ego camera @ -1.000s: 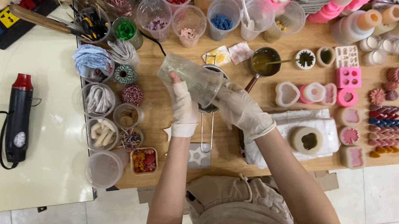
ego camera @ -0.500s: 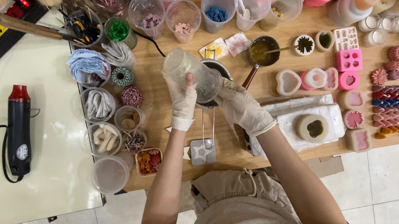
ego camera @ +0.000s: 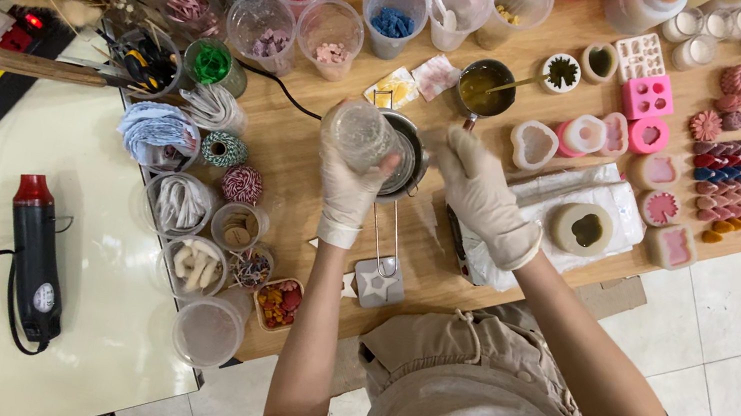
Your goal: The person prepares materials for candle making by putting on gloves, stirring liquid wax in a melting pot with a spoon, and then adding solid green wax chips to a separate small container.
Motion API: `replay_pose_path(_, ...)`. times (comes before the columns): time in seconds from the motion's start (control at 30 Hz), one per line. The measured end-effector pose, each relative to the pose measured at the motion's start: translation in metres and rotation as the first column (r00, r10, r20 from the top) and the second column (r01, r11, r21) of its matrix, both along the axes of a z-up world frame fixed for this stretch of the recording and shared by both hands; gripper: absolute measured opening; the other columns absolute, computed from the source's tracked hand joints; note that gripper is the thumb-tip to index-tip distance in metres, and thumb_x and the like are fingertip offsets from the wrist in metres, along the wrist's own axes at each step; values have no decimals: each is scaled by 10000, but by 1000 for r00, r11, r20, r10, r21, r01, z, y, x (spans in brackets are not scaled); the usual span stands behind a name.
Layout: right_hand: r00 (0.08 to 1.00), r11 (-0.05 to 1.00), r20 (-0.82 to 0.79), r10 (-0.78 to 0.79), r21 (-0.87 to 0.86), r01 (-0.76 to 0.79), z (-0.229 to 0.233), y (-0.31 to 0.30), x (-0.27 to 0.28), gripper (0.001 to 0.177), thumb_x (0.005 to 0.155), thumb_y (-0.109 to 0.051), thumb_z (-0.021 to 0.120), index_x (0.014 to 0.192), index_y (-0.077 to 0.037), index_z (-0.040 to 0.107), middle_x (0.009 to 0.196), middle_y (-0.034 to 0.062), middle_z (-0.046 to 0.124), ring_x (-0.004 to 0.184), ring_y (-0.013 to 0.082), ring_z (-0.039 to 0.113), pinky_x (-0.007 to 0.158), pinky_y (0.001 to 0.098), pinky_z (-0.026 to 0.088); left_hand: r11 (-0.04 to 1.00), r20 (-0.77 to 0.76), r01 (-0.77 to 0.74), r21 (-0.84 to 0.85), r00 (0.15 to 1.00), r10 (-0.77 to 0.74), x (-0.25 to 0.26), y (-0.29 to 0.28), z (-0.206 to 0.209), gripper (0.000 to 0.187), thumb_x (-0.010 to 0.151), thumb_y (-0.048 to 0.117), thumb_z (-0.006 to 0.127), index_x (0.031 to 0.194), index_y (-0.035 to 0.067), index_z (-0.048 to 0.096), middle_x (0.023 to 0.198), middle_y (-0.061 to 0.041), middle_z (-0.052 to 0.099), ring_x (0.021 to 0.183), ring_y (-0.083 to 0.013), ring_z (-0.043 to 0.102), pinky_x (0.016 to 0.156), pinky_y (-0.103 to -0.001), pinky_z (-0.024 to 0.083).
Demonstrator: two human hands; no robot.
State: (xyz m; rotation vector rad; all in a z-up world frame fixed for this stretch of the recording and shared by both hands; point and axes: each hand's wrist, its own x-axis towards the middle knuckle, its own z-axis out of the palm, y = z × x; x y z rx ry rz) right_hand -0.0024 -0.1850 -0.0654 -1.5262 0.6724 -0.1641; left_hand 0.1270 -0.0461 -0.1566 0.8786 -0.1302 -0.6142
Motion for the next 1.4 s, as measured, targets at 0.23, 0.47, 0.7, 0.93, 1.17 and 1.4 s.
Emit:
replay_pose_path(0.23, 882, 517, 174, 438, -851, -89, 82, 10, 45, 233, 913, 12, 596, 1141, -18, 628, 1058, 178, 634, 1006, 374, 640, 884, 430, 525, 910, 636, -214, 355, 769, -67, -8, -3, -9, 888, 686, 12, 883, 1452, 44, 434, 1359, -83, 579, 1215, -191, 619, 1051, -346, 533)
replay_pose_path(0.47, 836, 450, 263, 481, -893, 22, 91, 0, 45, 290, 938, 20, 623, 1225, 0, 656, 1158, 187, 655, 1034, 375, 644, 903, 434, 540, 843, 704, -291, 453, 697, -138, -8, -3, 6, 833, 682, 66, 930, 1388, 28, 489, 1286, -90, 622, 1183, -208, 638, 1039, -364, 523)
replay_pose_path(0.7, 715, 379, 147, 683, -909, -175, 103, -16, 57, 252, 875, -28, 606, 1121, 4, 647, 1169, 167, 669, 1073, 358, 670, 904, 410, 557, 892, 600, -176, 416, 790, -123, -7, 0, 10, 753, 717, 59, 912, 1372, 37, 541, 1270, -89, 659, 1150, -185, 657, 1029, -359, 548)
replay_pose_path(0.93, 769, 300, -95, 632, -885, -356, 91, -12, 50, 222, 877, -24, 668, 1097, -50, 690, 1151, 144, 688, 1082, 324, 660, 947, 405, 536, 910, 563, -154, 386, 821, -100, -7, -1, 6, 767, 677, -47, 785, 1394, 38, 525, 1307, -119, 642, 1212, -203, 644, 1075, -370, 543)
replay_pose_path(1.17, 762, 238, -51, 646, -934, -265, 87, -10, 46, 202, 775, -71, 696, 977, -75, 694, 1064, 84, 708, 1036, 325, 669, 935, 447, 528, 794, 643, -218, 567, 720, -261, -5, 7, 20, 828, 660, 61, 899, 1396, 32, 519, 1292, -156, 659, 1227, -291, 645, 1070, -388, 508)
replay_pose_path(1.4, 755, 281, 46, 654, -942, -186, 94, -14, 43, 179, 802, -15, 686, 976, -56, 698, 1121, 122, 694, 1034, 323, 659, 913, 418, 539, 827, 671, -249, 504, 716, -193, -9, 9, 23, 840, 628, 137, 892, 1378, 51, 524, 1320, -156, 648, 1213, -294, 655, 1048, -388, 537)
